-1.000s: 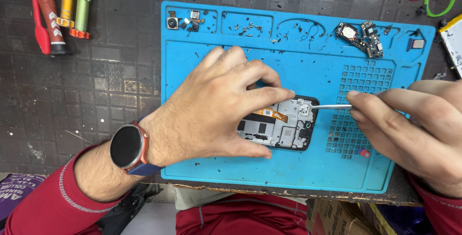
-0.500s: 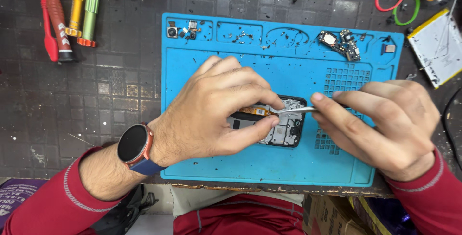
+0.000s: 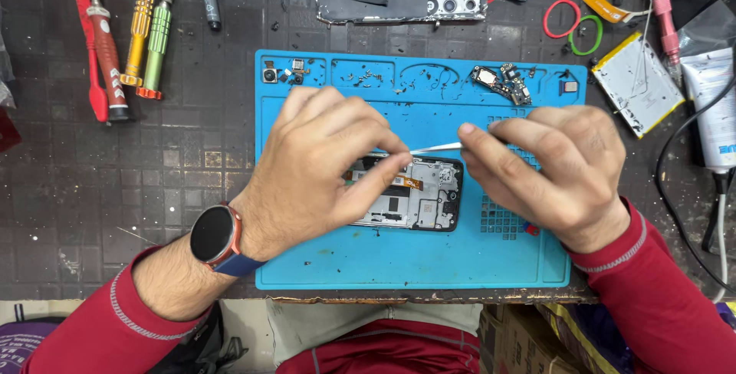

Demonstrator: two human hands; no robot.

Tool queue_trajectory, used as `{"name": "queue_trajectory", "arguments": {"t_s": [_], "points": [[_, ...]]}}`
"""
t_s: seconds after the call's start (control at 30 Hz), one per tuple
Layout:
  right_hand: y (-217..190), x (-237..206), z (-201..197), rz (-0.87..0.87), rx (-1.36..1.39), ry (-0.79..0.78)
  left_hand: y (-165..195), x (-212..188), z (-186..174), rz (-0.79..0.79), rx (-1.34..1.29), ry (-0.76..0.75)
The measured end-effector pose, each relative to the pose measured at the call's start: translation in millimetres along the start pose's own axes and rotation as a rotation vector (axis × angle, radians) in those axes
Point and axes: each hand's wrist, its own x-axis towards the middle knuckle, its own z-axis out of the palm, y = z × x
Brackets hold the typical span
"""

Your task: The person works on a disassembled smartphone frame on a blue repair mat, using tweezers and a metal pry tool to scrape and remove old adhesive and debris from the frame edges and interior. They rotate the phone repeatedly to reach different sides and pick small debris away by hand.

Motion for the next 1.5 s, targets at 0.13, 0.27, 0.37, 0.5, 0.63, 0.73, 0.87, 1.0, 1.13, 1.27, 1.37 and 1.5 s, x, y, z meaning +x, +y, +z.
{"name": "queue_trajectory", "arguments": {"t_s": [0.13,0.27,0.37,0.5,0.63,0.73,0.87,1.0,1.13,1.27,1.37,1.5], "points": [[14,-4,10,0.095,-0.011,0.07,-6,-1,-5,-0.007,0.007,0.046],[35,-5,26,0.188,-0.008,0.138,-13,-1,-10,-0.012,0.024,0.105],[43,-6,41,0.204,0.022,0.166,-18,-1,-14,-0.058,0.032,0.143],[47,-15,45,0.203,0.048,0.159,-28,-1,-21,-0.091,0.058,0.205],[56,-27,40,0.244,0.075,0.152,-40,-4,-30,-0.12,0.106,0.296],[61,-32,41,0.267,0.07,0.14,-52,-9,-48,-0.048,0.281,0.369],[60,-32,48,0.26,0.125,0.138,-75,-20,-64,-0.141,0.318,0.515],[59,-31,50,0.252,0.171,0.126,-89,-29,-67,-0.157,0.25,0.634],[61,-32,51,0.268,0.192,0.128,-97,-36,-72,-0.134,0.384,0.673],[62,-34,54,0.283,0.19,0.135,-104,-37,-72,-0.173,0.386,0.769],[63,-34,54,0.3,0.185,0.146,-104,-32,-70,-0.171,0.446,0.782],[58,-26,52,0.288,0.135,0.174,-91,-18,-73,0.055,0.502,0.649]]}}
